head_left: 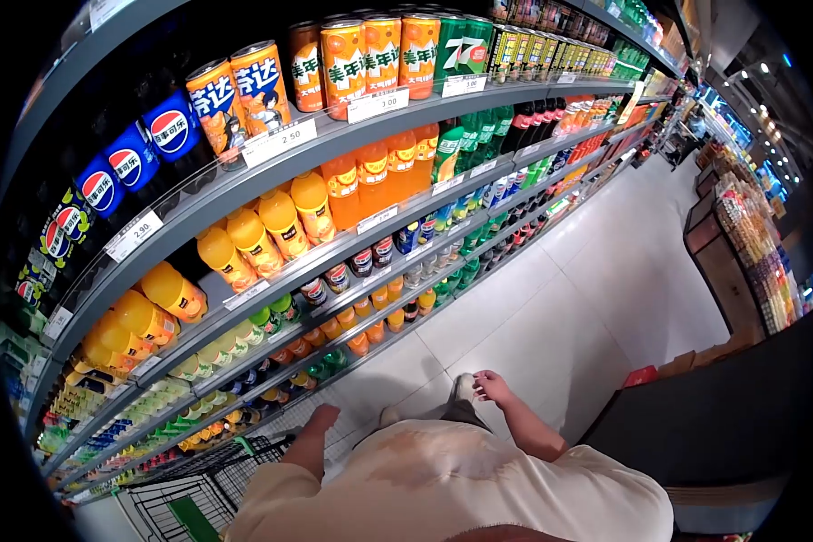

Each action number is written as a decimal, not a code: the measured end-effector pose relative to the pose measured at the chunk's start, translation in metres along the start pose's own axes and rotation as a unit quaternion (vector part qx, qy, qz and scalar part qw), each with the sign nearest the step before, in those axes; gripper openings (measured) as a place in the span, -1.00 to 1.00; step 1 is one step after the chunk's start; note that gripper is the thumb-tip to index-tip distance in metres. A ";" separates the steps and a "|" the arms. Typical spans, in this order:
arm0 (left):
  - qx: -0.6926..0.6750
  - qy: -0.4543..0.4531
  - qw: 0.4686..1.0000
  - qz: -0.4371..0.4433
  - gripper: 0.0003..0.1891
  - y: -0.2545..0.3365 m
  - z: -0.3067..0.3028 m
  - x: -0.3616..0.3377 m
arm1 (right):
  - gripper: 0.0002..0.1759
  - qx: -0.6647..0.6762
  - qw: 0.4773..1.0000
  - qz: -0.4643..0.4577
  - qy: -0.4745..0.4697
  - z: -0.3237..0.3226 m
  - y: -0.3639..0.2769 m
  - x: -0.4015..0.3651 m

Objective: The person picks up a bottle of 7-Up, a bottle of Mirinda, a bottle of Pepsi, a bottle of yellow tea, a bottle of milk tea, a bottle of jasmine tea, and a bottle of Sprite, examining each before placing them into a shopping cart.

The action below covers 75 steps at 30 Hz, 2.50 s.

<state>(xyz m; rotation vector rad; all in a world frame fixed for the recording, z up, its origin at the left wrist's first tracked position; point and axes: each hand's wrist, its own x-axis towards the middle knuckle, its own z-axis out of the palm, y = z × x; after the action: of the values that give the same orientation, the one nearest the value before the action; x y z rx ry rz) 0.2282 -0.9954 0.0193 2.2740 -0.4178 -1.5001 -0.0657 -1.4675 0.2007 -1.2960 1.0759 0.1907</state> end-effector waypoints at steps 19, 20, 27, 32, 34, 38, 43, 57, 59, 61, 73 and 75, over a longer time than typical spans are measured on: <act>-0.255 0.020 0.947 -0.196 -0.63 0.131 0.192 -0.086 | -0.49 -0.094 0.787 -0.604 -0.086 -0.083 -0.545 0.047; -0.277 0.029 0.940 -0.197 -0.62 0.135 0.202 -0.086 | -0.50 -0.092 0.784 -0.612 -0.051 -0.083 -0.558 0.047; -0.428 0.116 0.865 -0.234 -0.51 0.197 0.233 -0.059 | -0.65 -0.140 0.740 -0.657 0.039 -0.049 -0.588 0.020; -0.440 0.136 0.865 -0.200 -0.51 0.238 0.225 -0.072 | -0.60 -0.239 0.749 -0.609 0.107 -0.028 -0.607 0.007; -0.465 0.155 0.840 -0.232 -0.50 0.243 0.225 -0.069 | -0.60 -0.277 0.749 -0.589 0.125 -0.025 -0.613 0.001; -0.475 0.144 0.836 -0.233 -0.49 0.228 0.232 -0.063 | -0.60 -0.286 0.747 -0.586 0.132 -0.023 -0.616 0.001; -0.435 0.149 0.848 -0.263 -0.56 0.231 0.242 -0.071 | -0.57 -0.256 0.743 -0.605 0.130 -0.027 -0.610 0.001; -0.426 0.130 0.855 -0.264 -0.48 0.254 0.230 -0.078 | -0.58 -0.196 0.719 -0.663 0.073 -0.033 -0.598 0.000; -0.444 0.106 0.855 -0.247 -0.43 0.233 0.234 -0.058 | -0.58 -0.194 0.732 -0.650 0.059 -0.035 -0.598 -0.004; -0.487 0.095 0.845 -0.199 -0.42 0.209 0.239 -0.039 | -0.59 -0.182 0.736 -0.650 0.057 -0.034 -0.596 -0.003; 0.041 0.150 0.987 -0.025 -0.63 0.207 0.264 -0.046 | -0.58 -0.089 0.748 -0.658 0.018 -0.033 -0.576 0.004; 0.070 0.150 0.986 0.005 -0.64 0.205 0.267 -0.052 | -0.57 -0.069 0.742 -0.667 -0.002 -0.035 -0.565 0.015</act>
<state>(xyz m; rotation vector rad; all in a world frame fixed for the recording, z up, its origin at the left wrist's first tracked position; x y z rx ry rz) -0.0458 -1.1931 0.0625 2.5518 -0.4562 -1.1265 0.2953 -1.6887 0.5773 -1.8980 -0.0863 -0.8316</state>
